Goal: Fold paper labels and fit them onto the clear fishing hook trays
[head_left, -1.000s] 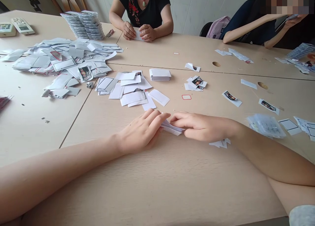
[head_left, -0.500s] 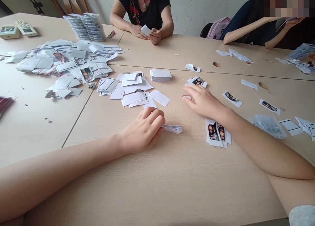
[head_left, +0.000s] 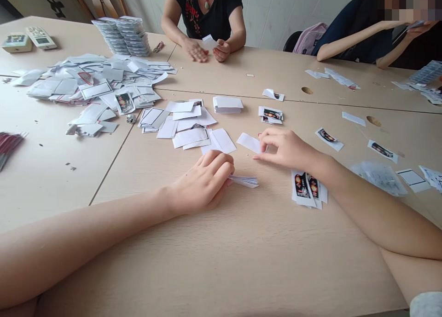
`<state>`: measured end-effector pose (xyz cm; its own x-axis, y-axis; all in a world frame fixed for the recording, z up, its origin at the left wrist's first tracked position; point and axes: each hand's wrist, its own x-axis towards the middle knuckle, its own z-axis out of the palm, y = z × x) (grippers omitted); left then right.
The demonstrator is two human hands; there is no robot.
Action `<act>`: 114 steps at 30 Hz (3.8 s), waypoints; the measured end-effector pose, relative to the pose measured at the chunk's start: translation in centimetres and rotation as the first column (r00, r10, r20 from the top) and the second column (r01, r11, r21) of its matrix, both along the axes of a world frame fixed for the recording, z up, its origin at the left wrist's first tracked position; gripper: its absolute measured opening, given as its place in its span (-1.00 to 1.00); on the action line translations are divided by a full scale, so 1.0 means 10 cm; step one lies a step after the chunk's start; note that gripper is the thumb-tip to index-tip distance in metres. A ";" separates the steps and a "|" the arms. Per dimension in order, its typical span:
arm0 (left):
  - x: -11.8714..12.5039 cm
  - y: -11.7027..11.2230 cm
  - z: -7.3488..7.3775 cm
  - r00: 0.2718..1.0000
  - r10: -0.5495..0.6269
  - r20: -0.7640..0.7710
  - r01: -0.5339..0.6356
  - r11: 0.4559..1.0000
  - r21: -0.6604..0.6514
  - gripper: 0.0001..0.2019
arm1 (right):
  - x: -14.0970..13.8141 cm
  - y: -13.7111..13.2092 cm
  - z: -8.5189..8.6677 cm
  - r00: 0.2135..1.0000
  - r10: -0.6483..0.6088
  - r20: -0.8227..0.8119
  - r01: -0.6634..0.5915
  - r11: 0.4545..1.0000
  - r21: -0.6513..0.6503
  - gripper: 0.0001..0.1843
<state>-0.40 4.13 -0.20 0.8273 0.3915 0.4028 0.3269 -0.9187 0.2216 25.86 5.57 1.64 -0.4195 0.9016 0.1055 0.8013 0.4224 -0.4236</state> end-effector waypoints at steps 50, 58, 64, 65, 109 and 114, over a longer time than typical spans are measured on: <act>0.01 0.01 0.03 0.996 -0.032 -0.080 0.037 0.998 0.059 -0.83 | -0.02 0.04 -0.03 0.989 -0.143 -0.049 0.138 0.987 -0.083 -0.71; 0.00 0.02 0.02 0.995 -0.046 -0.086 0.048 0.998 0.026 -0.84 | 0.35 0.11 0.01 0.965 -0.253 0.069 0.262 0.934 -0.242 -0.24; 0.00 0.02 0.02 0.995 -0.048 -0.089 0.049 0.999 0.014 -0.83 | 0.31 0.16 0.01 0.916 -0.388 0.102 0.400 0.865 -0.303 -0.23; 0.00 0.02 0.02 0.994 -0.048 -0.095 0.050 0.999 0.013 -0.82 | 0.27 0.14 0.02 0.928 -0.367 0.063 0.367 0.874 -0.318 -0.30; 0.07 -0.09 0.06 0.987 0.069 0.148 0.020 0.849 -0.528 -0.60 | -0.60 -0.60 0.12 0.967 0.165 0.196 -0.168 0.986 -0.002 -0.69; 0.07 -0.13 0.01 0.984 0.060 0.168 0.039 0.848 -0.528 -0.55 | -0.65 -0.60 0.09 0.933 0.207 0.295 -0.226 0.974 0.031 -0.75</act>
<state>0.33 2.85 -0.09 0.7592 0.5934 0.2673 0.2476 -0.6432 0.7245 19.41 -0.47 2.56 -0.6251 0.7806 0.0055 0.7706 0.6182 -0.1550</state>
